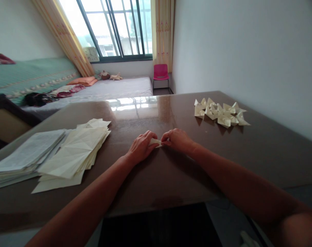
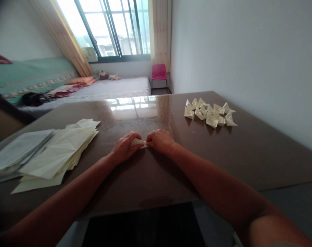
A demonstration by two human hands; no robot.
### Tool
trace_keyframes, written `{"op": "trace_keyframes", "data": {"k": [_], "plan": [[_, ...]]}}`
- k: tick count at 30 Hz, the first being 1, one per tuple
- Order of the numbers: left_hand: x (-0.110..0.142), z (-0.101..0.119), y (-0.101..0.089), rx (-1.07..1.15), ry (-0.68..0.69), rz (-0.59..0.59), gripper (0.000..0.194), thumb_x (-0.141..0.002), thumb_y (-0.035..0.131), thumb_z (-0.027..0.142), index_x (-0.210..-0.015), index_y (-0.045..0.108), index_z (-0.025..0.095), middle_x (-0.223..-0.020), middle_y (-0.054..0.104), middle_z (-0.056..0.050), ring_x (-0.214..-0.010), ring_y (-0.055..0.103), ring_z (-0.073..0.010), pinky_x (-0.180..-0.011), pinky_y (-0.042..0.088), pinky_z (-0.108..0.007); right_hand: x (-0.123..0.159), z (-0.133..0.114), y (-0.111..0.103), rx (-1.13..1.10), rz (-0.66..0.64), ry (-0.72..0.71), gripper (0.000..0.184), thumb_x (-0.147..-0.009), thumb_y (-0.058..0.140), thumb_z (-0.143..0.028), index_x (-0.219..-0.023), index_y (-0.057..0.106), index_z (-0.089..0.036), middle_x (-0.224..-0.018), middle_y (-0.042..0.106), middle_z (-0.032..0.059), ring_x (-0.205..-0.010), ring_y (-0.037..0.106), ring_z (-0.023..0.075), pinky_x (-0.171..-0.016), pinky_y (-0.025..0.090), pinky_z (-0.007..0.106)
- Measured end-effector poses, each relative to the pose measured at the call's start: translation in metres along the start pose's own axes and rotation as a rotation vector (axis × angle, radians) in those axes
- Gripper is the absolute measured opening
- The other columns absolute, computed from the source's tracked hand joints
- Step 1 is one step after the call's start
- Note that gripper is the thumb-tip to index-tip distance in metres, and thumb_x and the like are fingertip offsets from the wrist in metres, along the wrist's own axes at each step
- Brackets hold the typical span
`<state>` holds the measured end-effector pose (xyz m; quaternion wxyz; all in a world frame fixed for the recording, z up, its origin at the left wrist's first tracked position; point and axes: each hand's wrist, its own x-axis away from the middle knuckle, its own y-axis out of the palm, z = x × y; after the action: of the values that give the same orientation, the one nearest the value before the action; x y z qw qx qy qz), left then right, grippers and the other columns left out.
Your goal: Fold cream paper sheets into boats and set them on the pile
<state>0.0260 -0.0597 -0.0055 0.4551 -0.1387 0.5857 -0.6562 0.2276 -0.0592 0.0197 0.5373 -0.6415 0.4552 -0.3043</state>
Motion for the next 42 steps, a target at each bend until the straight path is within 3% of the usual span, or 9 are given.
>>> {"op": "trace_keyframes", "data": {"k": [6,10,13,17,20,24,30,35,42], "plan": [[-0.001,-0.001,0.003,0.094,-0.075,0.07,0.029,-0.082,0.059,0.031,-0.109,0.051,0.026,-0.104,0.06,-0.002,-0.091,0.061,-0.019,-0.082,0.047,-0.032,-0.004,0.005,0.004,-0.164,-0.025,-0.073,0.017,-0.081,0.06,-0.033,-0.088,0.074,-0.027,-0.086,0.073,0.0007,-0.078,0.064,0.0162,-0.065,0.039,0.023],[-0.006,-0.012,0.004,0.173,-0.143,0.275,0.062,-0.077,0.065,0.038,-0.131,0.04,0.022,-0.118,0.055,-0.009,-0.107,0.055,-0.0237,-0.09,0.046,-0.039,-0.011,0.014,0.003,-0.344,-0.019,-0.034,0.016,-0.081,0.058,-0.027,-0.082,0.07,-0.017,-0.074,0.07,0.0022,-0.066,0.059,0.0124,-0.061,0.037,0.021],[-0.009,-0.02,0.003,0.345,-0.32,0.386,0.052,-0.082,0.057,0.044,-0.126,0.046,0.017,-0.111,0.059,-0.011,-0.101,0.059,-0.0224,-0.081,0.05,-0.036,-0.016,0.021,0.005,-0.521,0.023,0.007,0.016,-0.082,0.054,-0.024,-0.079,0.067,-0.014,-0.071,0.069,0.0023,-0.064,0.056,0.0113,-0.061,0.037,0.021],[-0.008,-0.018,-0.001,0.677,-0.512,0.267,0.044,-0.081,0.055,0.056,-0.088,0.062,0.013,-0.077,0.065,-0.006,-0.065,0.061,-0.0154,-0.05,0.044,-0.022,-0.017,0.023,0.012,-0.692,-0.001,0.031,0.018,-0.082,0.053,-0.028,-0.078,0.063,-0.013,-0.069,0.067,0.0021,-0.061,0.053,0.0105,-0.059,0.037,0.021],[-0.006,-0.013,-0.004,0.846,-0.574,0.295,0.047,-0.077,0.058,0.06,-0.07,0.061,0.013,-0.065,0.062,-0.004,-0.054,0.054,-0.01,-0.041,0.034,-0.017,-0.017,0.022,0.015,-0.733,-0.057,0.009,0.019,-0.081,0.053,-0.029,-0.078,0.062,-0.013,-0.069,0.067,0.0018,-0.06,0.051,0.0102,-0.059,0.037,0.02],[-0.006,-0.013,-0.007,0.975,-0.623,0.355,0.045,-0.074,0.061,0.059,-0.076,0.063,0.014,-0.067,0.061,-0.001,-0.053,0.053,-0.0081,-0.039,0.031,-0.014,-0.017,0.023,0.016,-0.718,-0.09,-0.018,0.018,-0.081,0.053,-0.029,-0.077,0.061,-0.013,-0.067,0.064,0.0009,-0.061,0.051,0.0103,-0.057,0.036,0.02],[-0.007,-0.016,-0.008,0.989,-0.519,0.376,0.054,-0.068,0.071,0.053,-0.106,0.066,0.015,-0.085,0.069,-0.006,-0.067,0.064,-0.0137,-0.048,0.045,-0.019,-0.018,0.028,0.017,-0.717,-0.066,0.033,0.022,-0.081,0.053,-0.033,-0.077,0.062,-0.013,-0.067,0.063,0.0004,-0.059,0.048,0.0096,-0.055,0.034,0.02],[-0.007,-0.013,-0.008,1.062,-0.574,0.391,0.052,-0.073,0.063,0.059,-0.093,0.071,0.012,-0.082,0.07,-0.008,-0.063,0.066,-0.0146,-0.046,0.045,-0.019,-0.019,0.03,0.017,-0.655,-0.054,-0.005,0.019,-0.08,0.055,-0.031,-0.078,0.062,-0.014,-0.067,0.063,0.0002,-0.061,0.05,0.0099,-0.057,0.035,0.02],[-0.006,-0.019,-0.005,1.156,-0.601,0.332,0.042,-0.061,0.08,0.043,-0.089,0.071,0.013,-0.075,0.07,-0.003,-0.063,0.065,-0.0111,-0.062,0.053,-0.022,-0.021,0.033,0.023,-0.7,-0.019,-0.035,0.02,-0.08,0.053,-0.033,-0.079,0.061,-0.014,-0.067,0.06,-0.0009,-0.061,0.049,0.0104,-0.059,0.037,0.021]]}}
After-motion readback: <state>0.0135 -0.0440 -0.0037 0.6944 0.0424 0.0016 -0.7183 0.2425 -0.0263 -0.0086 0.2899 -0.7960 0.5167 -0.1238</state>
